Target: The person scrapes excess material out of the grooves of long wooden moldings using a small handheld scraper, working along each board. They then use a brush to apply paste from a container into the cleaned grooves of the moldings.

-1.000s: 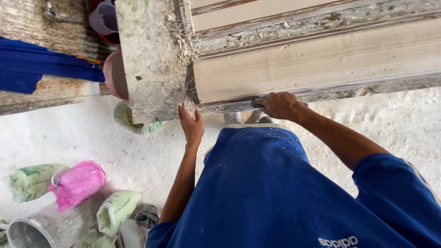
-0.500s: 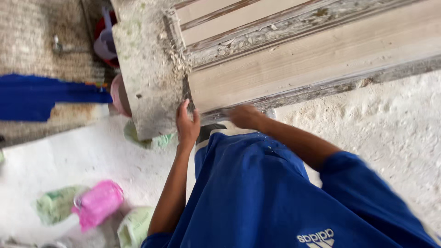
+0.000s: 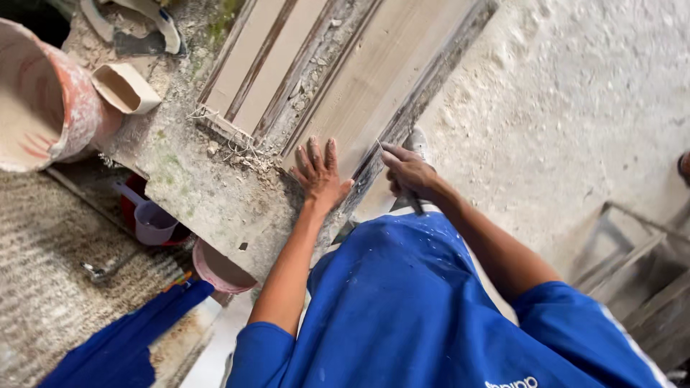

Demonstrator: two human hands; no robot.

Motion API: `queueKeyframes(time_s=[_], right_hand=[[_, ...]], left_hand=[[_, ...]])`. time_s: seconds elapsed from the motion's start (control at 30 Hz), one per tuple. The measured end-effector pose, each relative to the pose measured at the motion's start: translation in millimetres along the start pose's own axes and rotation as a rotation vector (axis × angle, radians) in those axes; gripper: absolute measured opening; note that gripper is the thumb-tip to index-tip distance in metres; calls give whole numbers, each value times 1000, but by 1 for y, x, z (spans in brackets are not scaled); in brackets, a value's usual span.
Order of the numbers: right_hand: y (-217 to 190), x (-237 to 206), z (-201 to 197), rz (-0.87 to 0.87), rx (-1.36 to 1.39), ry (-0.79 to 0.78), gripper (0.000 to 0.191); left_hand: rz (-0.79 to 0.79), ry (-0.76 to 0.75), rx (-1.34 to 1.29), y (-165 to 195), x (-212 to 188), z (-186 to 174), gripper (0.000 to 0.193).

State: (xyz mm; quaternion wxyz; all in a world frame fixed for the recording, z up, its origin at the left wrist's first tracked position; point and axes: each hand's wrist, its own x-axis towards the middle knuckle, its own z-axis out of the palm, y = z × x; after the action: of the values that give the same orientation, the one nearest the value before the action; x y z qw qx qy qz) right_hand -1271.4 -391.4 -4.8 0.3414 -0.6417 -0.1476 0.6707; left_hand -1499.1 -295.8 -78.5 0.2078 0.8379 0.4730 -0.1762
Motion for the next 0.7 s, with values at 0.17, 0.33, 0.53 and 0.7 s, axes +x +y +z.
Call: queueKeyframes(time_s=[0.17, 0.33, 0.53, 0.7], right_hand=[[70, 33, 91, -158, 387, 330, 55], [152, 41, 164, -518, -79, 706, 49], [113, 65, 103, -274, 161, 605, 51], [-26, 86, -45, -226, 375, 484, 28]], left_hand=[[53, -236, -119, -17, 9, 8, 136], [84, -294, -234, -37, 17, 20, 129], [122, -261, -202, -46, 6, 31, 117], [93, -365, -267, -41, 2, 19, 120]])
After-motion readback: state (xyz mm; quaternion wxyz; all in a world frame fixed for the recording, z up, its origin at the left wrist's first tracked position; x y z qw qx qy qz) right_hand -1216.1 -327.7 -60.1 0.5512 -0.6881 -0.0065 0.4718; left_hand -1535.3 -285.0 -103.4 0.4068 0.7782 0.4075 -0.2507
